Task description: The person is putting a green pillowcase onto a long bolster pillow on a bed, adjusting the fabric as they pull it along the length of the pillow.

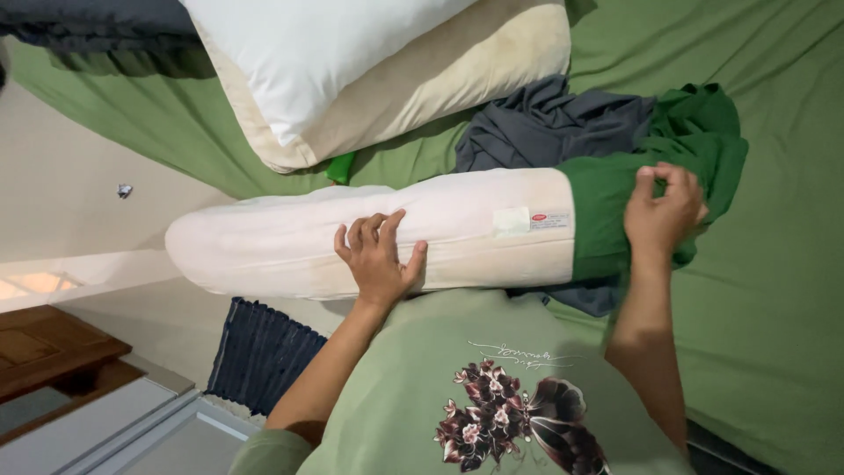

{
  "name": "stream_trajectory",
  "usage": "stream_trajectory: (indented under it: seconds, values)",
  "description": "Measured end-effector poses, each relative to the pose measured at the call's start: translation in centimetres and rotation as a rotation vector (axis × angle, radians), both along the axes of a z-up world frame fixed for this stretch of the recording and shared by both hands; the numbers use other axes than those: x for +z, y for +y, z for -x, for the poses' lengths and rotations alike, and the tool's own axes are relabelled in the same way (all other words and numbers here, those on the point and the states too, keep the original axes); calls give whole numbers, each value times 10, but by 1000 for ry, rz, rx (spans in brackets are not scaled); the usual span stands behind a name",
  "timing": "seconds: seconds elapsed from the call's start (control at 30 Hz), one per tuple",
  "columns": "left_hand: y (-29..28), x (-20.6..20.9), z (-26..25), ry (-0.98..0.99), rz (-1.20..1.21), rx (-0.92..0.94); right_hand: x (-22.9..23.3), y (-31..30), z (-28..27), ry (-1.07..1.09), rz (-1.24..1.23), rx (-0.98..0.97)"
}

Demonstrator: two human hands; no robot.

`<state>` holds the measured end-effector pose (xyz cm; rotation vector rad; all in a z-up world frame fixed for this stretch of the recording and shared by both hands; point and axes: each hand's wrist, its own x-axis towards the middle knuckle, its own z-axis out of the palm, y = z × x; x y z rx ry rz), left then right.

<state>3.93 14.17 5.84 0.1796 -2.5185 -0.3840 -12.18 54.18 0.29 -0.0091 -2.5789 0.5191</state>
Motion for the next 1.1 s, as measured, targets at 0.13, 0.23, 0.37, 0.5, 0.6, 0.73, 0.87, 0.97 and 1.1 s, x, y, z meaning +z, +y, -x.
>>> stream_trajectory:
  seconds: [0.13,0.23,0.37,0.5,0.6,0.73,0.87,0.97,1.1]
  values:
    - [0,4,1,-14,0,-20,-13,23,1,-3,128,5]
    - [-1,3,2,-9,-7,-31,-23,33,8,-28,228,-4]
    - [-2,1,0,-19,-2,-28,-30,48,15,-259,485,-137]
    - [-4,7,-1,-37,-3,-35,-32,56,18,-287,634,-179]
    - [-5,8,-2,-46,-1,-52,-32,62,18,-303,682,-166]
    - [-7,10,-3,-28,1,-71,-53,78,25,-391,817,-294]
    - [-7,10,-4,-51,-3,-87,-60,85,24,-451,955,-406]
    - [-8,8,-5,-64,3,-86,-59,86,22,-418,876,-341]
    - [-24,23,-2,-123,-75,-128,-28,79,13,-265,729,-258]
